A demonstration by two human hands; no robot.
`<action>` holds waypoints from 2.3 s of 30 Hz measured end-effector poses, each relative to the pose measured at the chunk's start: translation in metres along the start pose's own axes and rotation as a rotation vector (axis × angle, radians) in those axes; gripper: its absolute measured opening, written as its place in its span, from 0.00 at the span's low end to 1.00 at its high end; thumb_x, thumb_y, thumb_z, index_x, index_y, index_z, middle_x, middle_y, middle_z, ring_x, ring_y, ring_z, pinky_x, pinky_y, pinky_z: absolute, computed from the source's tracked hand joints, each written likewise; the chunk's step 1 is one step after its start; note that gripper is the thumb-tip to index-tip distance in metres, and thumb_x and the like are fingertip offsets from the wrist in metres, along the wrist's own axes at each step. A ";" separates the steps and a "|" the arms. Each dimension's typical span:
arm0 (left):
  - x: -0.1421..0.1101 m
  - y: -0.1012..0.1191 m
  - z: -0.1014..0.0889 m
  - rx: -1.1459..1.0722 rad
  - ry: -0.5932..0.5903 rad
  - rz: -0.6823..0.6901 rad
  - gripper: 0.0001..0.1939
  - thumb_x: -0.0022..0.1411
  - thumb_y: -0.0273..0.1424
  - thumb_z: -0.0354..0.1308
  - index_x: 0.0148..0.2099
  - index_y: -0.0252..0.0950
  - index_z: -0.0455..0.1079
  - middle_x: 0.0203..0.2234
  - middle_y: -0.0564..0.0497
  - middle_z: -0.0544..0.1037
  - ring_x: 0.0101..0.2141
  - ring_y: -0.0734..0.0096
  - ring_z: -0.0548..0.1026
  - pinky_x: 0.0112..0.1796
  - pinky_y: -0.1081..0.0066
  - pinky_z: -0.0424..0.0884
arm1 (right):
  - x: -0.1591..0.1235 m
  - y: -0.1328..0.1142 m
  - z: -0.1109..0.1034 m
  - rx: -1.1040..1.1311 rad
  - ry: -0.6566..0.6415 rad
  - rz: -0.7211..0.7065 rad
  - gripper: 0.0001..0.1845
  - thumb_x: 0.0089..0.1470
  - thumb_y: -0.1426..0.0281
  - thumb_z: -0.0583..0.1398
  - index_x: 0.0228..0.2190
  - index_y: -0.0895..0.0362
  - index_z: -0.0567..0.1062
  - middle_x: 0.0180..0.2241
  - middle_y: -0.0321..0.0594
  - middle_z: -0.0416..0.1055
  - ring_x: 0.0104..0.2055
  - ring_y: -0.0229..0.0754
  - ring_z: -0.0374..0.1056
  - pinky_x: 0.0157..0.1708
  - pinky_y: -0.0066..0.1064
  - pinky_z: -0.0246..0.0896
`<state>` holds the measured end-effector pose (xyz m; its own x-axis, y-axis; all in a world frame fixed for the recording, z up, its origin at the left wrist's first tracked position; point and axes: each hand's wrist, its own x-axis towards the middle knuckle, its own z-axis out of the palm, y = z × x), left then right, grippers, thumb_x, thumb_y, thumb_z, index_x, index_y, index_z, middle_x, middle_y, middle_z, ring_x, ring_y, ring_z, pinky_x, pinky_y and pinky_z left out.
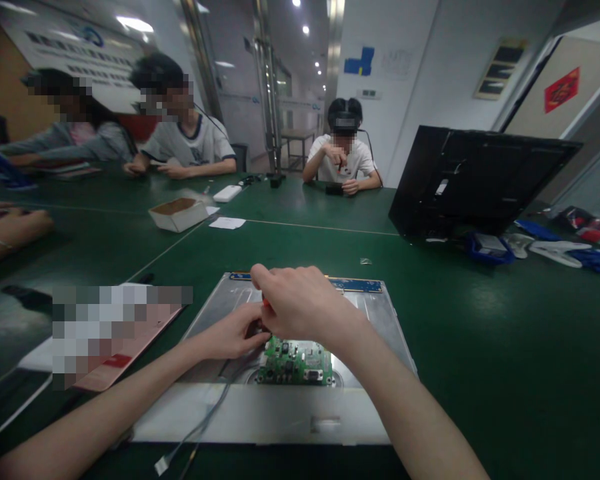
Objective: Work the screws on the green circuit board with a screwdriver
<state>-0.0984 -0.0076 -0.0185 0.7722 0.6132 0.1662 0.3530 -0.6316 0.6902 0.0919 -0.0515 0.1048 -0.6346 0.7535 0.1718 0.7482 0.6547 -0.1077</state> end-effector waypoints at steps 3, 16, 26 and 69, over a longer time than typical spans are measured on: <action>0.000 0.000 0.000 0.010 0.009 -0.002 0.03 0.53 0.24 0.54 0.33 0.35 0.65 0.27 0.52 0.70 0.28 0.69 0.66 0.30 0.71 0.64 | -0.001 0.000 -0.001 0.021 0.009 -0.040 0.11 0.54 0.70 0.58 0.41 0.58 0.65 0.34 0.38 0.74 0.28 0.37 0.65 0.22 0.29 0.43; 0.001 0.003 -0.002 -0.001 -0.007 -0.008 0.03 0.52 0.25 0.53 0.33 0.35 0.64 0.26 0.53 0.69 0.27 0.70 0.65 0.28 0.72 0.63 | 0.001 0.001 -0.001 0.011 0.026 -0.025 0.06 0.54 0.71 0.56 0.37 0.57 0.67 0.31 0.36 0.71 0.25 0.34 0.58 0.21 0.29 0.40; 0.000 0.003 -0.001 -0.025 0.000 -0.026 0.07 0.53 0.23 0.52 0.37 0.35 0.66 0.27 0.52 0.70 0.26 0.70 0.66 0.28 0.72 0.63 | 0.003 0.003 -0.001 -0.036 -0.001 0.015 0.11 0.61 0.61 0.55 0.31 0.55 0.70 0.23 0.34 0.69 0.23 0.34 0.58 0.22 0.30 0.38; 0.000 0.002 -0.002 -0.014 -0.007 -0.009 0.05 0.53 0.23 0.53 0.35 0.34 0.65 0.27 0.53 0.69 0.27 0.71 0.66 0.28 0.73 0.62 | 0.002 0.004 0.001 -0.012 -0.003 0.068 0.07 0.59 0.64 0.55 0.35 0.55 0.68 0.26 0.34 0.71 0.23 0.35 0.59 0.21 0.29 0.40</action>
<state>-0.0988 -0.0082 -0.0161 0.7728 0.6153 0.1554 0.3524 -0.6197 0.7012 0.0928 -0.0472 0.1036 -0.5828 0.7963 0.1619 0.7917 0.6013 -0.1074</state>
